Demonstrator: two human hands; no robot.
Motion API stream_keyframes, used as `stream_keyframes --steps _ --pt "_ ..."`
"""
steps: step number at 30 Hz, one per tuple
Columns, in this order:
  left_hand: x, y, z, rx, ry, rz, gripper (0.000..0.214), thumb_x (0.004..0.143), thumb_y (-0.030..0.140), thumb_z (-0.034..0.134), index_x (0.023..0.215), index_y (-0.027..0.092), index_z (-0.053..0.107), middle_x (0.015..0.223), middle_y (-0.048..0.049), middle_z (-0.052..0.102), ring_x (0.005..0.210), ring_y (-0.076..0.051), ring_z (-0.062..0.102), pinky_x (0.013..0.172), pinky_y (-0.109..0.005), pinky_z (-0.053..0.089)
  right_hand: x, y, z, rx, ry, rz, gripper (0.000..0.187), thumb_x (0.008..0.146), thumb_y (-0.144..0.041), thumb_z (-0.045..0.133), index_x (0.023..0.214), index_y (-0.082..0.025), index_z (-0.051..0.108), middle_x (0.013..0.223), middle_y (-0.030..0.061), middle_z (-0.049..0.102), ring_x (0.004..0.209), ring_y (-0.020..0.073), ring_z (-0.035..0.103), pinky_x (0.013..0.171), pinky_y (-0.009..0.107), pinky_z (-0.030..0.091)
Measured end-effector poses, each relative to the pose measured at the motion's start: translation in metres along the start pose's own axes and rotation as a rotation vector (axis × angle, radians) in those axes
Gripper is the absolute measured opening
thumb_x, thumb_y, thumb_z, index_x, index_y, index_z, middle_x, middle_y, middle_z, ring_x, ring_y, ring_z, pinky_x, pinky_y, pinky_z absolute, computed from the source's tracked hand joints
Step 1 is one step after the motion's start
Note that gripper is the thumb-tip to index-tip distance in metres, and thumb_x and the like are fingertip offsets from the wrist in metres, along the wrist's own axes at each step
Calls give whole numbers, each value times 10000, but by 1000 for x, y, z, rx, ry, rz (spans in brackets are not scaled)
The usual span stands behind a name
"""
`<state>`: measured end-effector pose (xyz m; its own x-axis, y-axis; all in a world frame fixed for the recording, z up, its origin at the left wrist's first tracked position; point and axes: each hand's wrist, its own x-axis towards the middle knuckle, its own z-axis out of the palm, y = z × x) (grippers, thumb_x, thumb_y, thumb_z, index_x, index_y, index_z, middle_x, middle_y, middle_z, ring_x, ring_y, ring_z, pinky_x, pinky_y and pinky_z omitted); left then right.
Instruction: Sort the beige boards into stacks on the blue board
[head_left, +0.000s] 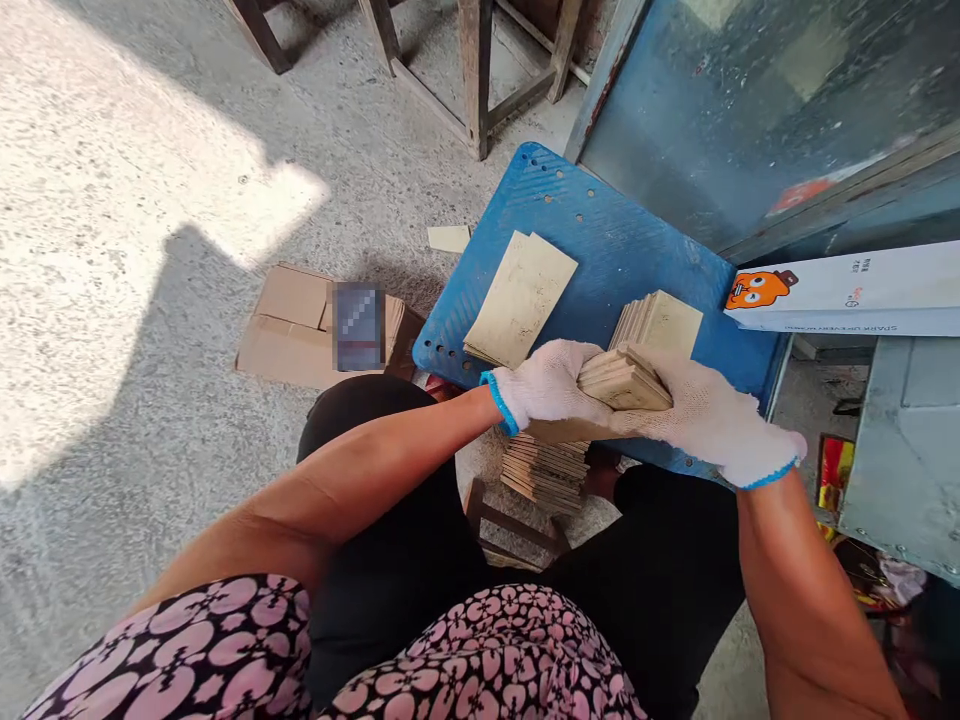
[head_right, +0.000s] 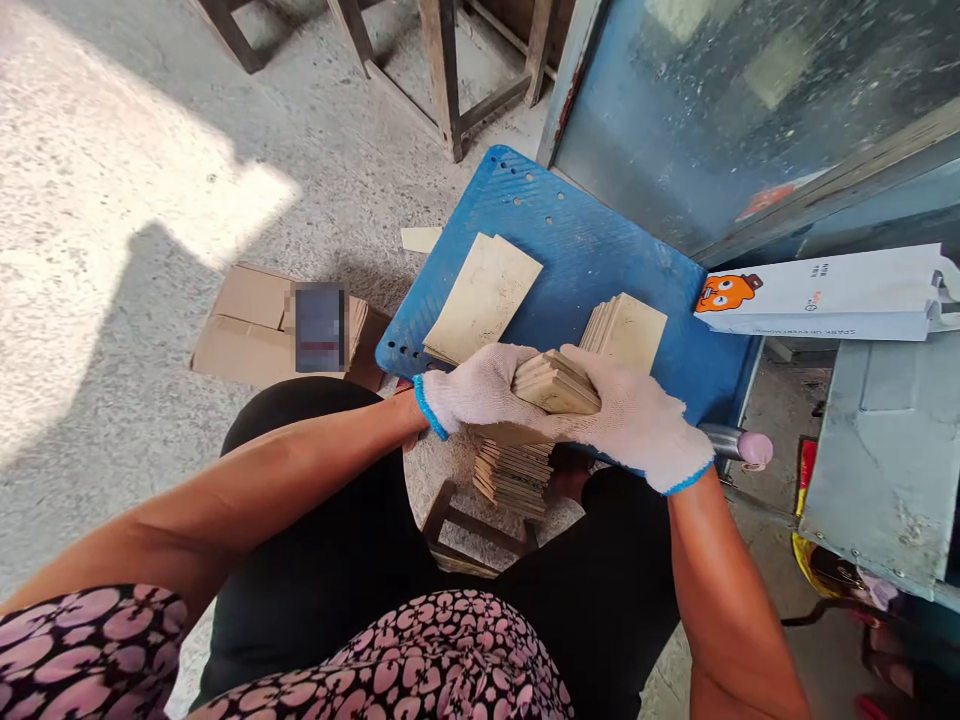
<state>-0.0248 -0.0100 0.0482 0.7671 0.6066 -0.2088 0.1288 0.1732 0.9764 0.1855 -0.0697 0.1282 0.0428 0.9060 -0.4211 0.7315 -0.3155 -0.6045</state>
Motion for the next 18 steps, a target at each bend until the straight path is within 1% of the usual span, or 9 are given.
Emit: stream_keyframes --steps 1,2,6,10,12,15,16,17,18 --pt "-1 0 -1 45 -7 8 439 579 357 914 915 174 699 902 -19 770 844 -205 714 739 -301 576 -1 -6 5 -79 -71 -24 655 647 -335 894 1268 -307 688 1148 16 740 1106 310 681 947 457 565" --pt "-2 1 -2 85 -15 15 431 580 355 916 908 178 697 889 -11 767 836 -198 709 734 -290 568 -3 -11 10 -129 -105 -37 660 658 -337 885 1286 -305 682 1141 22 745 1071 304 691 931 448 565" --pt "-7 8 -14 229 -82 59 459 552 307 924 941 193 709 889 13 756 836 -182 698 738 -255 534 -16 -21 31 -167 0 28 642 673 -415 877 1270 -268 694 1065 54 759 987 300 704 830 403 578" --pt "-10 13 -30 344 -172 101 451 555 288 911 952 206 715 916 14 757 829 -178 686 746 -248 513 -26 -28 49 -125 81 47 633 703 -493 847 1273 -267 692 1078 64 755 982 297 705 821 413 576" --pt "-12 14 -41 337 -231 63 445 531 307 913 921 213 722 893 15 757 828 -191 683 737 -259 514 -26 -30 59 -96 71 25 621 724 -521 826 1271 -259 690 1098 68 752 998 294 704 835 419 571" --pt "-19 17 -59 245 -314 -51 472 462 322 917 895 239 749 890 23 770 884 -215 694 769 -268 520 -23 -30 79 -82 26 7 593 766 -542 787 1278 -263 680 1126 64 748 1038 289 695 882 429 555" --pt "-21 18 -65 211 -292 -86 492 439 316 916 900 245 757 901 27 775 915 -218 697 794 -267 519 -22 -29 86 -98 13 17 591 774 -541 779 1287 -268 673 1139 63 747 1059 291 690 906 434 545" --pt "-23 19 -70 180 -215 -118 514 416 308 914 904 246 764 908 31 777 938 -218 699 817 -265 515 -21 -28 93 -123 0 34 593 777 -540 776 1295 -271 668 1151 63 745 1077 294 685 926 438 537" --pt "-24 19 -74 157 -92 -144 524 401 308 911 902 243 769 901 39 774 945 -216 701 833 -263 511 -21 -28 101 -154 -17 54 599 779 -540 773 1303 -272 662 1164 63 743 1091 296 681 939 437 530"
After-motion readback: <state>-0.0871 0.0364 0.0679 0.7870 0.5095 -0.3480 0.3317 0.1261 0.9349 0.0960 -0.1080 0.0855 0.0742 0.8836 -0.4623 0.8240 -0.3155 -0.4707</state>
